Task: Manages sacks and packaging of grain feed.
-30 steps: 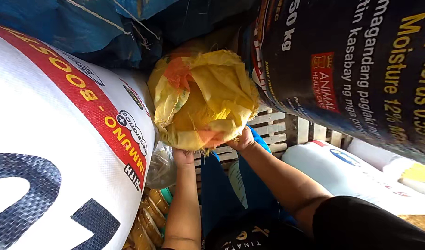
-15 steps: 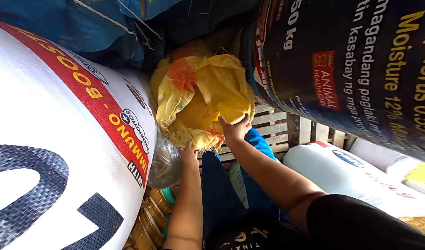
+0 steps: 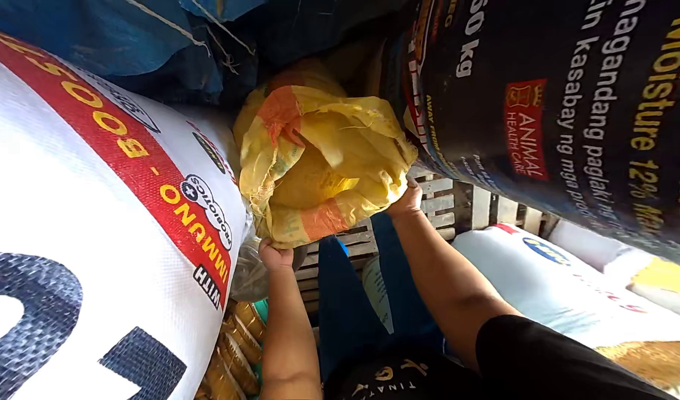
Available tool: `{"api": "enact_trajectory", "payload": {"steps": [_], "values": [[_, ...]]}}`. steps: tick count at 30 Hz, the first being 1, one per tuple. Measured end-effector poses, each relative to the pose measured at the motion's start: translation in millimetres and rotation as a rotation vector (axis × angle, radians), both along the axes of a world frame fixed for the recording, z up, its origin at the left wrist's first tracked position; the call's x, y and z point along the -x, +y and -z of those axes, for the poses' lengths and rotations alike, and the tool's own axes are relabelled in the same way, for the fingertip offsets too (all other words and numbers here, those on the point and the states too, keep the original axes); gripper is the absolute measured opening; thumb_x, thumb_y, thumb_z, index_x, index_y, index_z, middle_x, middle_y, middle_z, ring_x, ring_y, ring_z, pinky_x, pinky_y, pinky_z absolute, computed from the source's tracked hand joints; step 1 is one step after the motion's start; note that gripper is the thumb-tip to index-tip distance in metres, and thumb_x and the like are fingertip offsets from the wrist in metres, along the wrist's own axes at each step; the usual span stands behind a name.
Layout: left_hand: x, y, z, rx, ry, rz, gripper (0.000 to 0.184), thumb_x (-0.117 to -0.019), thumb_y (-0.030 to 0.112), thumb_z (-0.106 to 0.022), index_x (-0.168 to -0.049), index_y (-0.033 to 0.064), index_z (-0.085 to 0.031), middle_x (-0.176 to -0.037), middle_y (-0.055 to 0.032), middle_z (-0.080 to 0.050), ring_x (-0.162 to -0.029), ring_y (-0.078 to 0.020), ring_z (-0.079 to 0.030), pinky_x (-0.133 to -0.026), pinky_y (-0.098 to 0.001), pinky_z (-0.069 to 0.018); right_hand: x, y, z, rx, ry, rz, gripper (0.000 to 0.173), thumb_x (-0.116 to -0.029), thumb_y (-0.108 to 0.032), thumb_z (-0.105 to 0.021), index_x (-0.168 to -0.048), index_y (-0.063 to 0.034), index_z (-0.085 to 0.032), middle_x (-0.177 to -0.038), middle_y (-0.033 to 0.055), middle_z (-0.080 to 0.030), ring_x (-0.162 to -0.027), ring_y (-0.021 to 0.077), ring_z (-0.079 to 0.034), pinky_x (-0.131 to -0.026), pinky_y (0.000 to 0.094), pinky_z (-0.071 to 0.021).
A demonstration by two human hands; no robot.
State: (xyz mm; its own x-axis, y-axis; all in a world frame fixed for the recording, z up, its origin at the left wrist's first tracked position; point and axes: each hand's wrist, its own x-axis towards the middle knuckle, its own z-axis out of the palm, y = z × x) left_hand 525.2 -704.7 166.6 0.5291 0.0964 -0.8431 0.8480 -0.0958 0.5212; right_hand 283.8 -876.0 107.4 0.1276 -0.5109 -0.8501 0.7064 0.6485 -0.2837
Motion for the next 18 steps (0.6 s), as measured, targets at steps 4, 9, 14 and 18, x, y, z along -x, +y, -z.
{"api": "enact_trajectory", "payload": {"steps": [4, 9, 14, 18], "values": [[23, -21, -24, -0.586, -0.278, 0.596, 0.044, -0.1051, 0.017, -0.053, -0.141, -0.0081, -0.051, -0.139, -0.0292, -0.055, -0.127, -0.0374, -0.056, -0.106, -0.0511, -0.0476, -14, -15, -11, -0.117, 0.497, -0.222, 0.053, -0.1107, -0.045, -0.026, -0.133, -0.0064, -0.054, -0.116, 0.0101, -0.066, -0.105, 0.0196, -0.065, -0.09, 0.0439, -0.0557], [49, -81, -33, -0.397, -1.011, 1.372, 0.024, -0.0888, 0.009, -0.068, -0.11, -0.001, -0.073, -0.123, -0.0268, -0.064, -0.121, -0.0445, -0.056, -0.106, -0.0587, -0.0427, -22, 6, -52, 0.068, 1.2, -0.64, 0.07, -0.0986, -0.039, -0.06, -0.15, 0.0025, -0.037, -0.149, 0.0276, -0.043, -0.138, 0.0389, -0.044, -0.114, 0.0533, -0.0381], [30, -167, 15, -0.489, -1.264, 1.942, 0.064, -0.0929, 0.001, -0.062, -0.143, 0.0393, -0.06, -0.16, -0.0164, -0.043, -0.145, -0.0515, -0.037, -0.104, -0.0749, -0.0326, -28, 2, -53, 0.242, 1.24, -1.037, 0.045, -0.096, -0.028, -0.067, -0.132, 0.0, -0.062, -0.155, 0.0291, -0.04, -0.145, 0.0476, -0.037, -0.117, 0.0622, -0.0318], [-12, -248, 17, -0.287, -1.13, 2.192, 0.025, -0.0989, 0.005, -0.059, -0.114, 0.0145, -0.076, -0.166, -0.0043, -0.036, -0.157, -0.0428, -0.015, -0.116, -0.0798, -0.0078, -9, -5, -25, 0.06, 0.887, -0.817, 0.033, -0.1117, -0.02, -0.039, -0.134, 0.0004, -0.054, -0.122, 0.0194, -0.064, -0.111, 0.0282, -0.065, -0.096, 0.0504, -0.053]]}}
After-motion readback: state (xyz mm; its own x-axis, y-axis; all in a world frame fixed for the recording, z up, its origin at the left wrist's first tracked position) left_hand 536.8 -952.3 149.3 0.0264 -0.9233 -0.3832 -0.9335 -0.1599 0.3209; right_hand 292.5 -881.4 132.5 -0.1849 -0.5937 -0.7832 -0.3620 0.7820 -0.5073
